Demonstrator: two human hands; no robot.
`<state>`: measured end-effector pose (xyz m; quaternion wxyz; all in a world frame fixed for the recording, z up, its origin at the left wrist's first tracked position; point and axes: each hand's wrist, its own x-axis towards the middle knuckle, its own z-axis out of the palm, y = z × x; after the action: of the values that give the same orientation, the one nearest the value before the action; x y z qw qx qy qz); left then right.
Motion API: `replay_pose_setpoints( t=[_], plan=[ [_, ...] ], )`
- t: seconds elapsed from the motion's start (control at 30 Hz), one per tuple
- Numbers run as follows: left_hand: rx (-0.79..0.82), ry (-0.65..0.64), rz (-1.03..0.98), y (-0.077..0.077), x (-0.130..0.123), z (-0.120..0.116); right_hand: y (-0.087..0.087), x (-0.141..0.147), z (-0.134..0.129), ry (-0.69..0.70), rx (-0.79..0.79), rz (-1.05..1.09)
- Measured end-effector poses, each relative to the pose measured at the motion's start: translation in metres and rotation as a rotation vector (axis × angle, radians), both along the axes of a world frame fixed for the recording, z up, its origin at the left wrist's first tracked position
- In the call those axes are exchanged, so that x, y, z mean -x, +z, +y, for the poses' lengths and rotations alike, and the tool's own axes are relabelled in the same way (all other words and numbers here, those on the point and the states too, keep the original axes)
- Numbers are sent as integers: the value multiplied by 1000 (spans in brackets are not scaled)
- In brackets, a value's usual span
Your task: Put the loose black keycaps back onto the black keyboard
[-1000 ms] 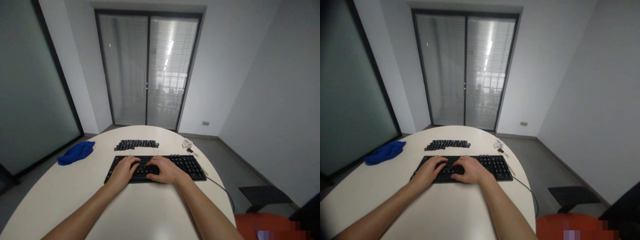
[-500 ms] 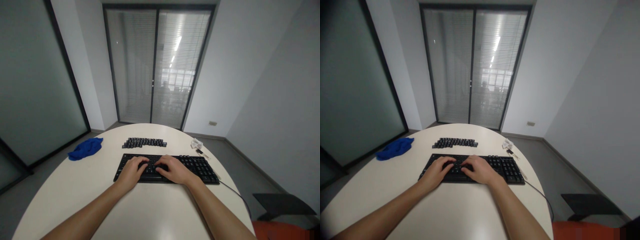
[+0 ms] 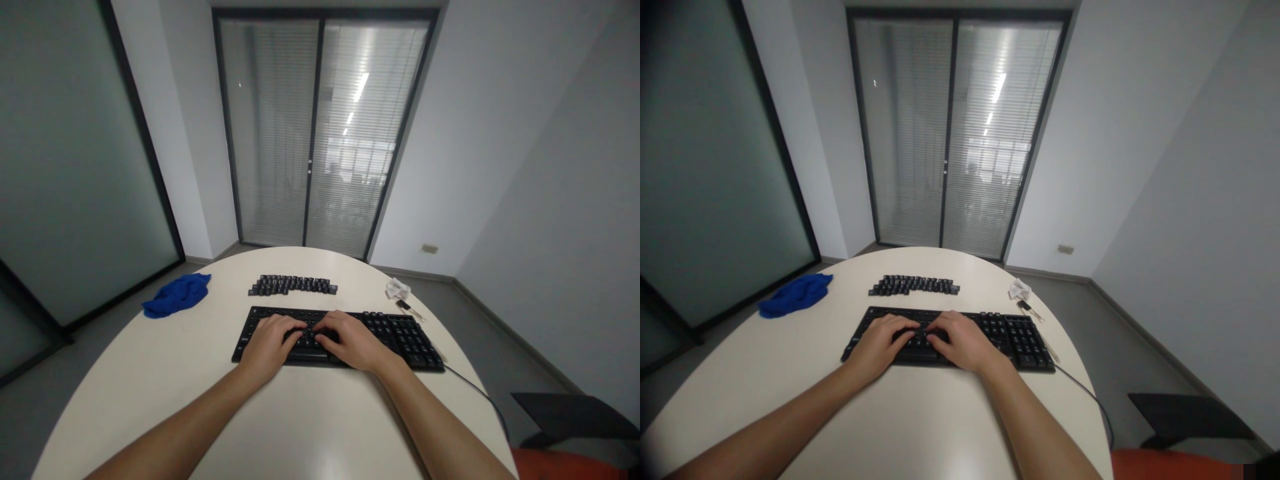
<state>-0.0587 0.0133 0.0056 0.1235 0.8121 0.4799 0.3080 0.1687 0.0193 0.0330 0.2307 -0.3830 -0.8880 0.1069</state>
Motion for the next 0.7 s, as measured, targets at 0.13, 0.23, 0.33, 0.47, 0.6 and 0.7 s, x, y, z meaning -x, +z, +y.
replay_pose_setpoints(
  t=[0.13, 0.23, 0.33, 0.47, 0.6, 0.7],
  plan=[
    [0, 2, 1, 1, 0, 0, 0, 0, 0, 6, -3, 6],
    [-3, -8, 2, 1, -1, -1, 0, 0, 0, 5, -3, 11],
    [-9, -17, 4, 2, -1, -1, 0, 0, 0, 5, -3, 8],
    [-15, -19, 16, 2, -1, -2, -1, 0, 0, 1, -9, 7],
    [-14, -20, 35, 1, -1, -1, 0, 0, 1, -2, -9, 5],
    [-10, -22, 56, 0, -1, 0, 0, 0, 0, -1, -5, 5]
  ],
)
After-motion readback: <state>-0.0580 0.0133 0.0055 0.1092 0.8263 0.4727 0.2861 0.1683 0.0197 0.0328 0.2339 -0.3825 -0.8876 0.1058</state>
